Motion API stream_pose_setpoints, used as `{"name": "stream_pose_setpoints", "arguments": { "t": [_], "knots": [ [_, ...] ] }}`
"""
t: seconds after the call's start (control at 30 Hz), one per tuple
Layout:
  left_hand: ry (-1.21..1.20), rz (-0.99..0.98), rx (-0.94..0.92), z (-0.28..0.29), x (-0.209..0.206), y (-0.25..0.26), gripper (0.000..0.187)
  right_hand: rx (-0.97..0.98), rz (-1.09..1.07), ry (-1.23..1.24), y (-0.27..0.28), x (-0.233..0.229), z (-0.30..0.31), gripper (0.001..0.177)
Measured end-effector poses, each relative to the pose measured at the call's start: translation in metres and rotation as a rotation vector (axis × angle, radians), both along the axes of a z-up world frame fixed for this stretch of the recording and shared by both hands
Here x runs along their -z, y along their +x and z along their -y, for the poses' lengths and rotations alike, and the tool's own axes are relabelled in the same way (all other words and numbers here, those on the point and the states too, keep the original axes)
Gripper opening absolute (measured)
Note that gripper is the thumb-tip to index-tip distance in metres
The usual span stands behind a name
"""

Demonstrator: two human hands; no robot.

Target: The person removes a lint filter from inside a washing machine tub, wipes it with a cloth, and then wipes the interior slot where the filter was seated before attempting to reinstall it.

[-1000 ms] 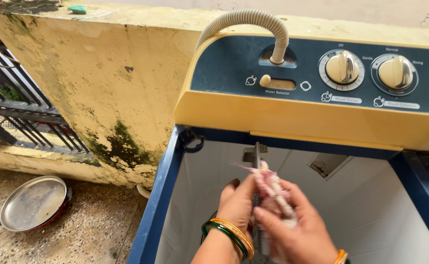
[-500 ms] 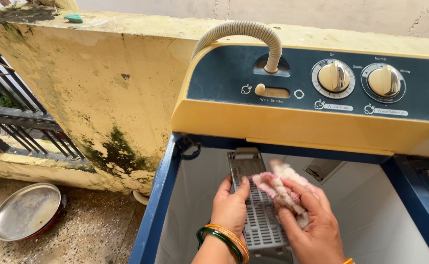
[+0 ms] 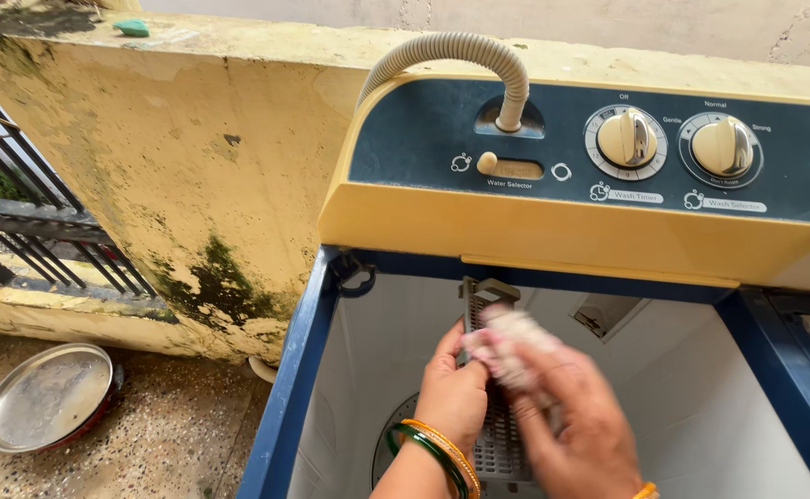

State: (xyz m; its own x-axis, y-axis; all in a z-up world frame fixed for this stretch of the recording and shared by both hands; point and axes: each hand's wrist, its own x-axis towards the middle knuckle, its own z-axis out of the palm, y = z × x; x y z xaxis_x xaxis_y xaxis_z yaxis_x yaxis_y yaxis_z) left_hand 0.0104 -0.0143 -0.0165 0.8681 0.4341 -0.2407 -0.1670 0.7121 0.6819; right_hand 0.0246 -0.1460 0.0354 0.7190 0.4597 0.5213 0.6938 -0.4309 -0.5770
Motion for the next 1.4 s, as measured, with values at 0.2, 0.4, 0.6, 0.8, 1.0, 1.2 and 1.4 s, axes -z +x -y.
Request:
{"name": "stream_pose_setpoints", "arguments": {
  "t": [0.2, 0.4, 0.6, 0.8, 1.0, 1.2, 1.4],
  "knots": [
    [-0.080, 0.032, 0.060, 0.005, 0.003, -0.001, 0.046, 0.240, -0.304, -0.217, 0.014, 0.022, 0.008, 0.057],
    [-0.036, -0.004, 0.106, -0.001, -0.011, -0.007, 0.043, 0.349, -0.435, -0.372, 0.047, 0.051, 0.026, 0.050],
    [0.164, -0.104, -0.005, -0.014, 0.009, -0.005, 0.049, 0.387, -0.458, -0.311, 0.041, 0.053, 0.017, 0.050],
    [0.290, -0.112, 0.039, -0.001, 0.033, -0.008, 0.049, 0.293, -0.347, -0.216, 0.037, 0.043, 0.023, 0.040],
    [0.775, -0.198, 0.153, 0.002, 0.007, -0.001, 0.048, 0.368, -0.350, -0.338, 0.059, 0.043, 0.035, 0.040],
    [1.147, -0.381, 0.523, -0.048, -0.066, 0.027, 0.045, 0.640, -0.205, -0.285, 0.079, 0.044, 0.056, 0.042],
    [1.336, -0.402, 0.848, -0.054, -0.064, 0.053, 0.058, 0.879, -0.365, -0.179, 0.064, 0.043, 0.029, 0.042]
  ]
}}
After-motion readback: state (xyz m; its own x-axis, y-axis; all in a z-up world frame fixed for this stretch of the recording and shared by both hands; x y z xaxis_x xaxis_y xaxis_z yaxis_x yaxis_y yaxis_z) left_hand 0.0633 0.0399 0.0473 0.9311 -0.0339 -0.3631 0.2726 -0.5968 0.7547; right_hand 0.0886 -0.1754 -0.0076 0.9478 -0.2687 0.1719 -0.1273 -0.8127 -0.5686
